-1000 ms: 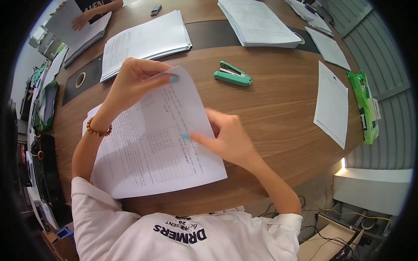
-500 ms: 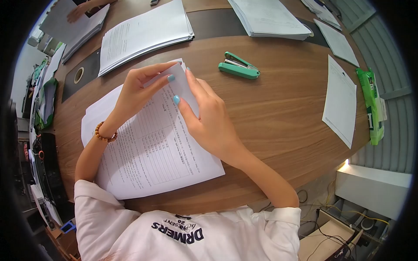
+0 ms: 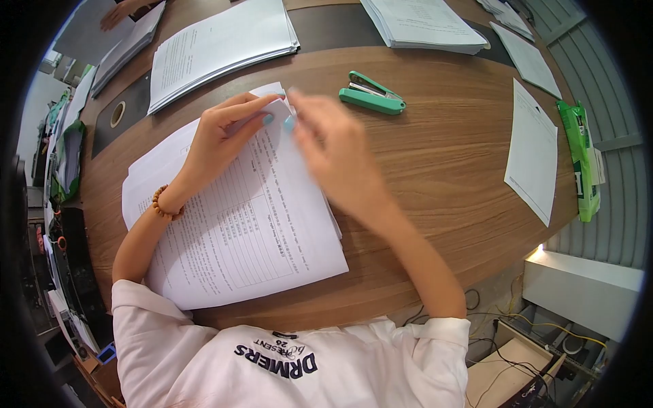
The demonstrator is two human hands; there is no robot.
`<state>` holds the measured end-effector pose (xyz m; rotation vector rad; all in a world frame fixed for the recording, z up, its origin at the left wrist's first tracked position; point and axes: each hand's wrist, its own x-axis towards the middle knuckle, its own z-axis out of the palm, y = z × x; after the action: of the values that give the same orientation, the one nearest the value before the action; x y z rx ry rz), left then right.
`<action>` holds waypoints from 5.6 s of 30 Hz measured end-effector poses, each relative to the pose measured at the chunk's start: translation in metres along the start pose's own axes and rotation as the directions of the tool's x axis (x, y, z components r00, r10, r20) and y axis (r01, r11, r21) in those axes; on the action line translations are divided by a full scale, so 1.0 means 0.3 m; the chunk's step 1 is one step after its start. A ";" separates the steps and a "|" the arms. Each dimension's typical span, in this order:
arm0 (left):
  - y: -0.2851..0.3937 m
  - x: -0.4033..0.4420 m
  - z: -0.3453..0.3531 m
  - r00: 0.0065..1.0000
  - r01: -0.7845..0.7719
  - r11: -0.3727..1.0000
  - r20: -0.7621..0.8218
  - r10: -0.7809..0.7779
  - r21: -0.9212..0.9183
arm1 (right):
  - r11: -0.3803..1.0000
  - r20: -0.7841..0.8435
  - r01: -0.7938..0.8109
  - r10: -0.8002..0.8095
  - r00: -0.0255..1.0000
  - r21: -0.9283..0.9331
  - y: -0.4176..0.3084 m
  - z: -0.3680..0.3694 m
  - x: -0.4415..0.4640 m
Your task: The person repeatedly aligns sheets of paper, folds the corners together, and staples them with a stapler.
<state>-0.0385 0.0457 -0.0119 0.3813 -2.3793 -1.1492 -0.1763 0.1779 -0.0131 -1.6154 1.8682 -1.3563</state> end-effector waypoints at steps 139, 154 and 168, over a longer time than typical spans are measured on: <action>-0.046 -0.005 -0.130 0.998 0.048 0.930 -0.047 -0.033 0.364 | 0.962 0.167 -0.263 0.248 0.954 0.071 0.098 -0.048 0.123; -0.058 -0.049 -0.086 0.974 0.004 0.985 -0.224 0.036 0.174 | 0.985 0.014 -0.107 0.106 0.994 0.134 0.084 0.047 0.060; -0.049 -0.055 -0.115 0.989 0.049 0.980 -0.147 -0.021 0.194 | 0.993 0.143 0.107 -0.099 0.985 -0.049 0.111 0.064 0.234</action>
<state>-0.0059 0.0212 -0.0095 0.5554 -2.3728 -0.8703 -0.2030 0.1036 -0.0265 -1.8091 1.7782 -1.2053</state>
